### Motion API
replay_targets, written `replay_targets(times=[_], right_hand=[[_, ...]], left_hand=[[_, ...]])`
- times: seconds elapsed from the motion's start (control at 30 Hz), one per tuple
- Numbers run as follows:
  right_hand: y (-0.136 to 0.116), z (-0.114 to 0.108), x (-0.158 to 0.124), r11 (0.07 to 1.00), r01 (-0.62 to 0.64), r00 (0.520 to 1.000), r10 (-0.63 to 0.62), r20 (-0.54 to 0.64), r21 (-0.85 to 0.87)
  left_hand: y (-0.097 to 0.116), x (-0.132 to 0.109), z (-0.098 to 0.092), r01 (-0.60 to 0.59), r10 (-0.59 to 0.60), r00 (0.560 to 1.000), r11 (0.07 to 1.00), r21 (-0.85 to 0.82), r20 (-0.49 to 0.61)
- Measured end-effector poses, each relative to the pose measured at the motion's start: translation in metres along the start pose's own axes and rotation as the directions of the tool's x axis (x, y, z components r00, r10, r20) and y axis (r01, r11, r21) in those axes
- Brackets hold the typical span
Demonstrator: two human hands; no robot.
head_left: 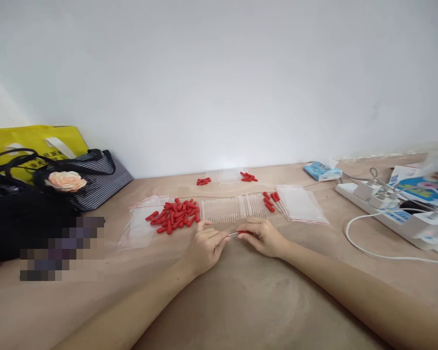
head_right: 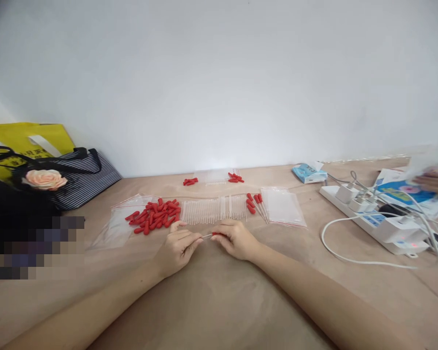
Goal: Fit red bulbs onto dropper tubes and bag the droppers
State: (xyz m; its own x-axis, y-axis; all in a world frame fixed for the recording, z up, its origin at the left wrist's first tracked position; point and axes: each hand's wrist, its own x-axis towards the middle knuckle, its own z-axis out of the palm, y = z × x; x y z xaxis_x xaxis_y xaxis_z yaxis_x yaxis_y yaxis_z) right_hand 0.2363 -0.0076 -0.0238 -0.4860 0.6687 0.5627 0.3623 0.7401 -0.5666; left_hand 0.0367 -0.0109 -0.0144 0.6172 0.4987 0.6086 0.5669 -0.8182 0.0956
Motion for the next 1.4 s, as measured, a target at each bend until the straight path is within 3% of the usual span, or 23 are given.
replay_targets(times=[0.07,0.17,0.27,0.37,0.47,0.57,0.63,0.73,0.97,1.1,1.2,1.3,1.4], right_hand=[[0.000,0.001,0.002,0.967,-0.155,0.986,0.162,-0.021,0.203],[-0.002,0.006,0.004,0.790,-0.309,0.921,0.387,-0.038,0.529],[-0.010,0.013,0.006,0.671,-0.285,0.899,0.434,-0.052,0.685],[-0.014,0.013,0.011,0.665,-0.279,0.894,0.444,-0.066,0.693],[-0.002,-0.006,0.020,0.735,-0.355,0.859,0.501,-0.110,0.578],[0.024,-0.044,0.029,0.812,-0.549,0.795,0.581,-0.176,0.200],[0.042,-0.070,0.032,0.702,-0.669,0.743,0.632,-0.219,-0.243],[0.064,-0.090,0.030,0.591,-0.705,0.701,0.663,-0.262,-0.392],[0.082,-0.079,0.025,0.483,-0.714,0.675,0.668,-0.314,-0.507],[0.075,-0.077,0.023,0.481,-0.696,0.693,0.645,-0.323,-0.533],[0.063,-0.074,0.017,0.491,-0.648,0.717,0.650,-0.251,-0.582],[0.051,-0.067,0.009,0.462,-0.605,0.725,0.656,-0.210,-0.648],[0.043,-0.060,0.004,0.394,-0.599,0.711,0.663,-0.236,-0.697]], left_hand=[[0.000,0.001,0.000,0.027,-0.027,1.000,0.999,-0.026,-0.006],[0.000,0.003,-0.001,0.091,-0.092,0.996,0.994,-0.063,-0.007],[0.000,0.004,-0.001,0.108,-0.108,0.994,0.988,-0.108,0.007],[0.001,0.004,-0.002,0.085,-0.084,0.996,0.985,-0.152,0.012],[0.001,0.004,-0.004,0.100,-0.096,0.995,0.981,-0.169,0.030],[0.000,0.004,-0.004,0.118,-0.110,0.992,0.980,-0.162,0.057],[0.000,0.003,-0.003,0.111,-0.100,0.991,0.983,-0.143,0.085],[0.000,0.003,-0.002,0.104,-0.091,0.990,0.988,-0.117,0.111],[0.000,0.004,-0.003,0.099,-0.086,0.989,0.989,-0.112,0.117],[0.001,0.004,-0.003,0.098,-0.083,0.989,0.987,-0.130,0.119],[0.001,0.003,-0.003,0.103,-0.089,0.990,0.986,-0.130,0.113],[-0.001,0.007,-0.002,0.157,-0.149,0.983,0.985,-0.071,0.108],[-0.004,0.023,0.005,0.286,-0.291,0.951,0.957,0.054,0.106]])
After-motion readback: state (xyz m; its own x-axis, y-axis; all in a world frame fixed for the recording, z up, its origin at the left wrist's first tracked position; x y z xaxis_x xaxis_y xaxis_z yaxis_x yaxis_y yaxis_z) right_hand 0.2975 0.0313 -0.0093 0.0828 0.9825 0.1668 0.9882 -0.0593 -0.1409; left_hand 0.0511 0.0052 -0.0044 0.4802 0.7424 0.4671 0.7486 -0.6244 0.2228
